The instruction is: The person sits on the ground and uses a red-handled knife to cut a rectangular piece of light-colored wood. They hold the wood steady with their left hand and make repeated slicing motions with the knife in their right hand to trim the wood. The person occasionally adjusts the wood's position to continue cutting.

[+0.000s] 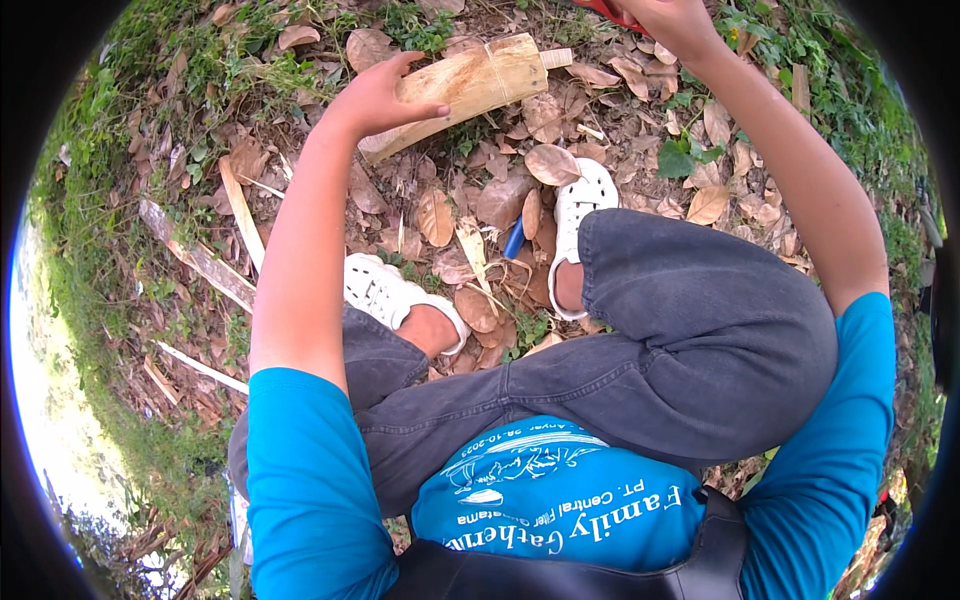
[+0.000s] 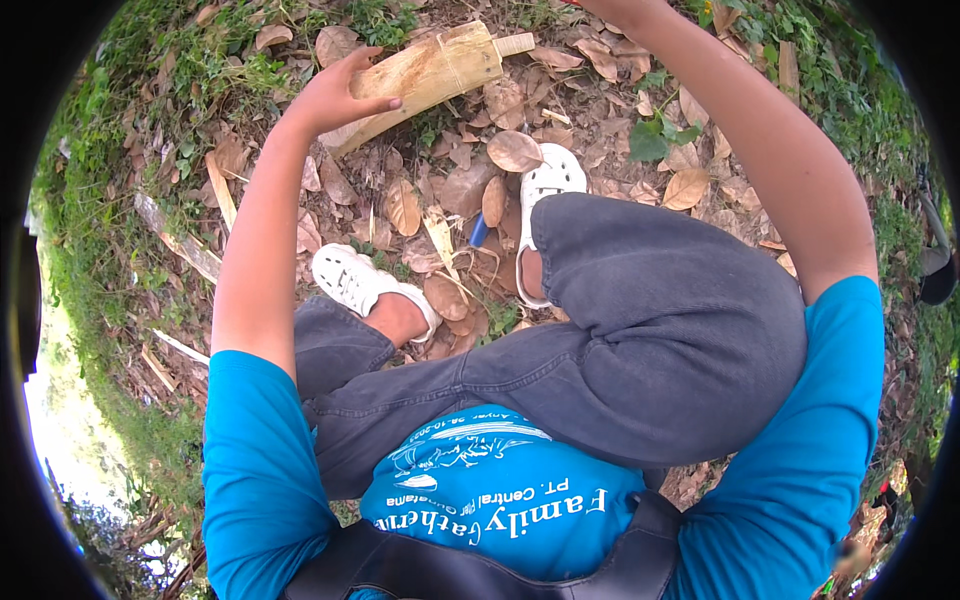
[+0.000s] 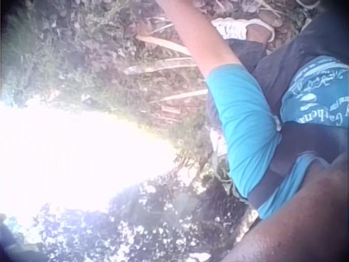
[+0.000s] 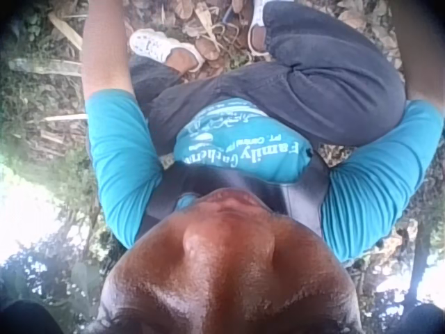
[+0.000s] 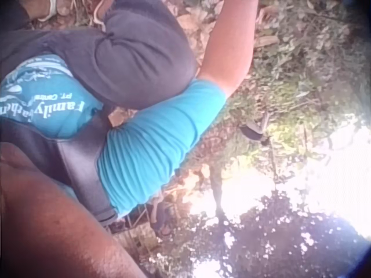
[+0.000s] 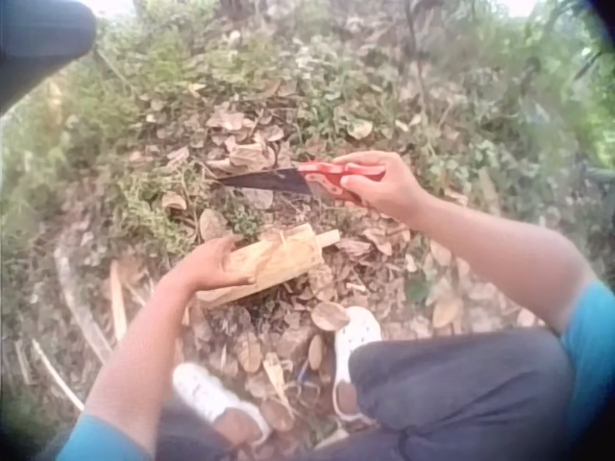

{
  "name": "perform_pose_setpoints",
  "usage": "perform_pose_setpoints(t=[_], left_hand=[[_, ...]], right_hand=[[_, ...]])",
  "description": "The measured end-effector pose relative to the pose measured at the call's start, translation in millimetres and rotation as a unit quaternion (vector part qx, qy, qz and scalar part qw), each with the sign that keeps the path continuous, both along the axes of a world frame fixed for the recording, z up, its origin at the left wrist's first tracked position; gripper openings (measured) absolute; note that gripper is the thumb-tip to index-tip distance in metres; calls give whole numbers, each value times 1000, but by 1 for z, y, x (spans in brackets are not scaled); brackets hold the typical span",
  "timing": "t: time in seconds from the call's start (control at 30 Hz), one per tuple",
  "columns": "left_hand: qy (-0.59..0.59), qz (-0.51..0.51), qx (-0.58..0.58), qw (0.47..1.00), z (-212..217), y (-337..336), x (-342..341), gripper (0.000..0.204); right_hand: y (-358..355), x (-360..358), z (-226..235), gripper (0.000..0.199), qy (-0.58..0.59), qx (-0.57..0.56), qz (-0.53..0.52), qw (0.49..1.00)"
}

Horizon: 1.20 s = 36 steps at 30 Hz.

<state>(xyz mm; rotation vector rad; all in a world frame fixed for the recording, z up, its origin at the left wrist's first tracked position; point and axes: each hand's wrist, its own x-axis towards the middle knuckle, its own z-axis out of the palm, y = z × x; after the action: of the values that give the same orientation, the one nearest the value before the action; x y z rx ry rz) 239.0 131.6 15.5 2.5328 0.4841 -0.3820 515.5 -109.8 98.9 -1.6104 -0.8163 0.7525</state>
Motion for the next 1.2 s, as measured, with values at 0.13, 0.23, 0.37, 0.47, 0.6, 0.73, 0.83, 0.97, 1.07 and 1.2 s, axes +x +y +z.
perform_pose_setpoints(t=[0.13,0.23,0.37,0.47,0.6,0.73,0.83,0.97,1.07,1.2], left_hand=[[28,84,-68,994,-25,23,-37,121],[59,169,-171,969,-44,16,-80,117],[-39,194,-206,958,-50,-9,-81,109],[60,153,-191,968,-35,-4,-72,105],[63,149,-151,975,-37,8,-76,103],[93,101,-163,977,-41,35,-79,92],[126,28,-191,973,-38,53,-73,73],[126,123,-316,932,-63,70,-120,52],[81,256,-438,858,-82,95,-187,51],[65,457,-445,768,-74,118,-252,63]], right_hand=[[-1,3,0,30,25,-3,9,1000],[9,0,-6,30,36,-9,21,999],[3,2,-9,30,55,4,11,998],[0,2,-11,30,39,6,11,999],[7,-3,-6,29,21,-16,35,999],[13,-8,-4,29,59,-5,35,998],[11,-6,-6,28,130,60,48,989],[9,10,-31,34,-133,-18,-36,990],[19,7,-17,36,-130,-55,-30,989],[19,10,-21,37,-108,-73,-40,991]])
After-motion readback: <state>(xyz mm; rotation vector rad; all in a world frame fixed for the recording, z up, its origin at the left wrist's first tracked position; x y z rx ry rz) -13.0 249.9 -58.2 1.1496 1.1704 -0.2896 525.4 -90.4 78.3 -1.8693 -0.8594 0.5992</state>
